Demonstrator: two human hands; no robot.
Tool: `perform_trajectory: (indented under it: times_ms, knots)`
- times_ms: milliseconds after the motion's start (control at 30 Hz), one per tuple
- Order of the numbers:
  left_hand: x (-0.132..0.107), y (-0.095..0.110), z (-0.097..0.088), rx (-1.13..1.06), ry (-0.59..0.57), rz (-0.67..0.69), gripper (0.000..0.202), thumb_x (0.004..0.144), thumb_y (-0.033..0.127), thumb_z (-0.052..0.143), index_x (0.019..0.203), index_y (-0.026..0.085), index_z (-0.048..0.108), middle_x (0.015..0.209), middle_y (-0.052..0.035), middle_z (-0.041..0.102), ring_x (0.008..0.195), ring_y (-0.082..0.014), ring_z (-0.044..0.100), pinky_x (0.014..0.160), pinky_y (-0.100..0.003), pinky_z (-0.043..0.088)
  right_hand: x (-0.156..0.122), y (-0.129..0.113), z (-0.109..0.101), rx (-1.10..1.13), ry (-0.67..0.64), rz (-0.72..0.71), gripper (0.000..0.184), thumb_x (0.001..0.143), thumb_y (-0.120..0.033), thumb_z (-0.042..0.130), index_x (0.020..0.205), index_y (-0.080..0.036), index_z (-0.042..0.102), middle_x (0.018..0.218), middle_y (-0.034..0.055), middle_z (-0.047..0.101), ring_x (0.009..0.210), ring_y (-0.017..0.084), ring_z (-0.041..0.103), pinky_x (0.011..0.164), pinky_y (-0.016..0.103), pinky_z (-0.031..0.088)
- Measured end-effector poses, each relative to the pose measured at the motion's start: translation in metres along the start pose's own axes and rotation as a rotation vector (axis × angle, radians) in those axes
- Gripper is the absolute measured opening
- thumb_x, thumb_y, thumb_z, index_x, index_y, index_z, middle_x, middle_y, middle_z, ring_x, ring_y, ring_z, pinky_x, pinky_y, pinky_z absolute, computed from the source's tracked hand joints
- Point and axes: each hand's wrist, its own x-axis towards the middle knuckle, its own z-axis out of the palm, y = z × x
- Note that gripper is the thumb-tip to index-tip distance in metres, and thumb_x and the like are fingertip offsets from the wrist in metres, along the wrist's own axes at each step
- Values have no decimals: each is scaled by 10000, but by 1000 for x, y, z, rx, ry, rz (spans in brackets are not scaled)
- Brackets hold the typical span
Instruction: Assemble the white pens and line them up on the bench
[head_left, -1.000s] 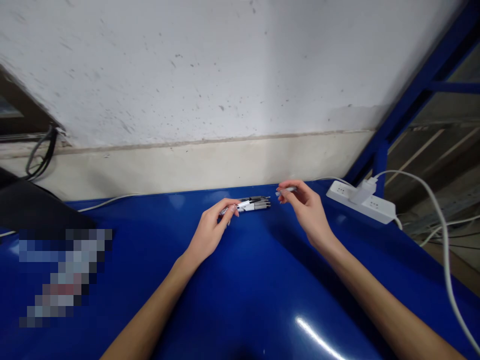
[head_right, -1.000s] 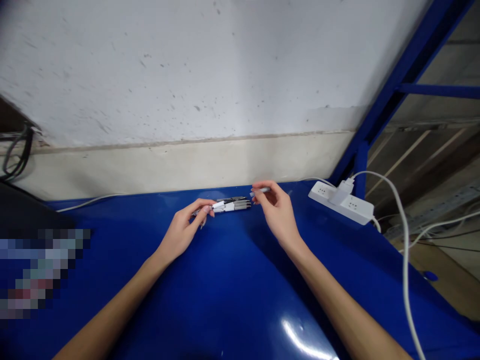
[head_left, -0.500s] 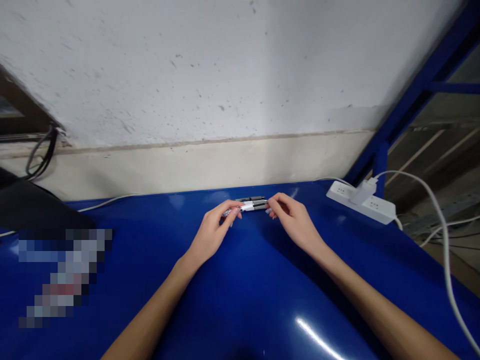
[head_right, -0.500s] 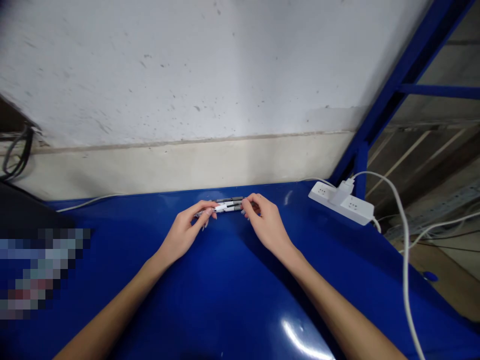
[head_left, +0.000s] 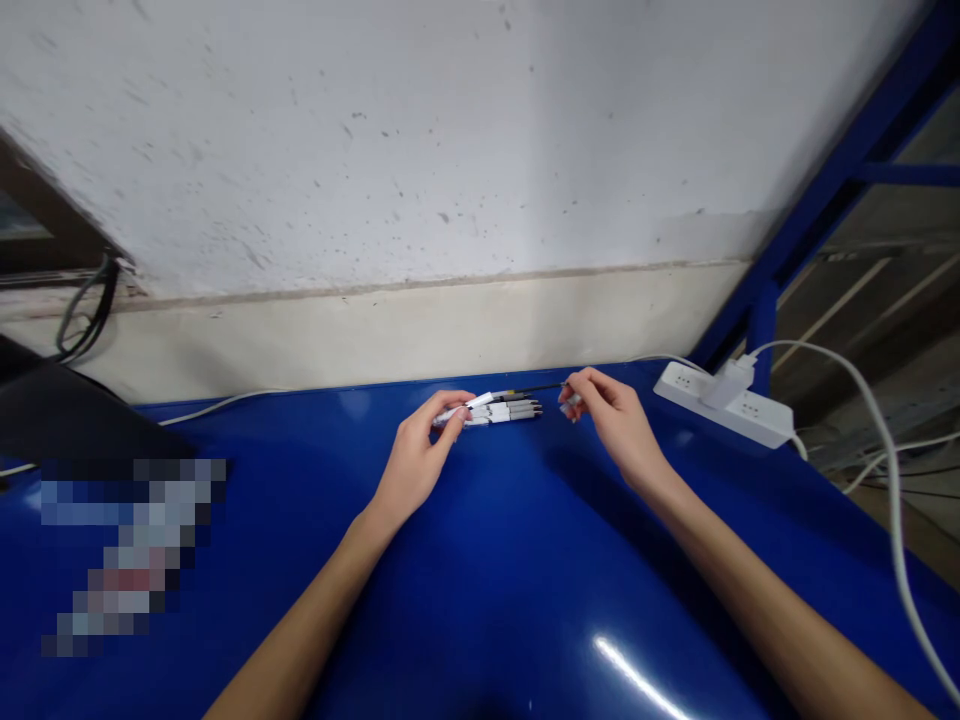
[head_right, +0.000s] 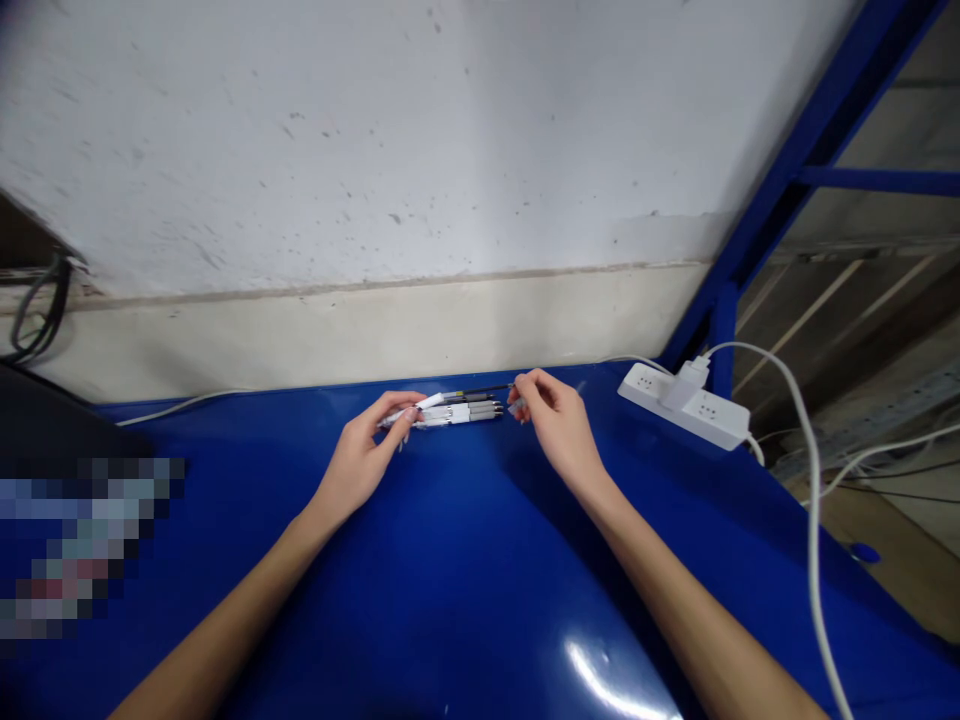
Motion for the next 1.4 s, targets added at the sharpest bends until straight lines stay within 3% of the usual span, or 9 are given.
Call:
perform_trajectory:
  times_ms: [167, 333, 533, 1400]
  knots:
    - [1, -4, 0, 77, 57, 34, 211, 1048, 328, 555, 1180, 222, 680, 1146, -50, 732, 1034, -219, 676, 890, -314, 509, 1, -2, -3, -39, 30, -60, 321, 967, -473, 612, 801, -201, 652, 760, 28, 645, 683, 170, 590, 684, 315, 458]
    - [-4, -1, 5, 193, -63, 123, 204, 1067, 300, 524, 1196, 237, 669, 1137, -46, 706, 959, -194, 652, 829, -294, 503, -2, -2, 2, -74, -3, -103, 305, 974, -491, 623, 873, -208, 673, 789, 31, 680, 726, 184, 631, 719, 323, 481]
    - [-8, 2, 8, 288, -161, 249, 209, 1090, 301, 486, 1213, 242, 644, 1113, -52, 690, 1064, -221, 635, 1036, -394, 471, -5, -4, 4, -106, 8, -136, 263, 953, -451, 668, 1041, -209, 723, 815, 31, 705, 738, 187, 652, 713, 319, 495]
    - [-9, 1, 10, 267, -177, 270, 207, 1082, 287, 491, 1221, 256, 642, 1169, -46, 702, 1113, -221, 653, 1041, -394, 493, -8, -9, 3, -209, 73, -169, 238, 953, -433, 662, 1044, -233, 753, 831, 34, 728, 770, 210, 680, 738, 342, 524]
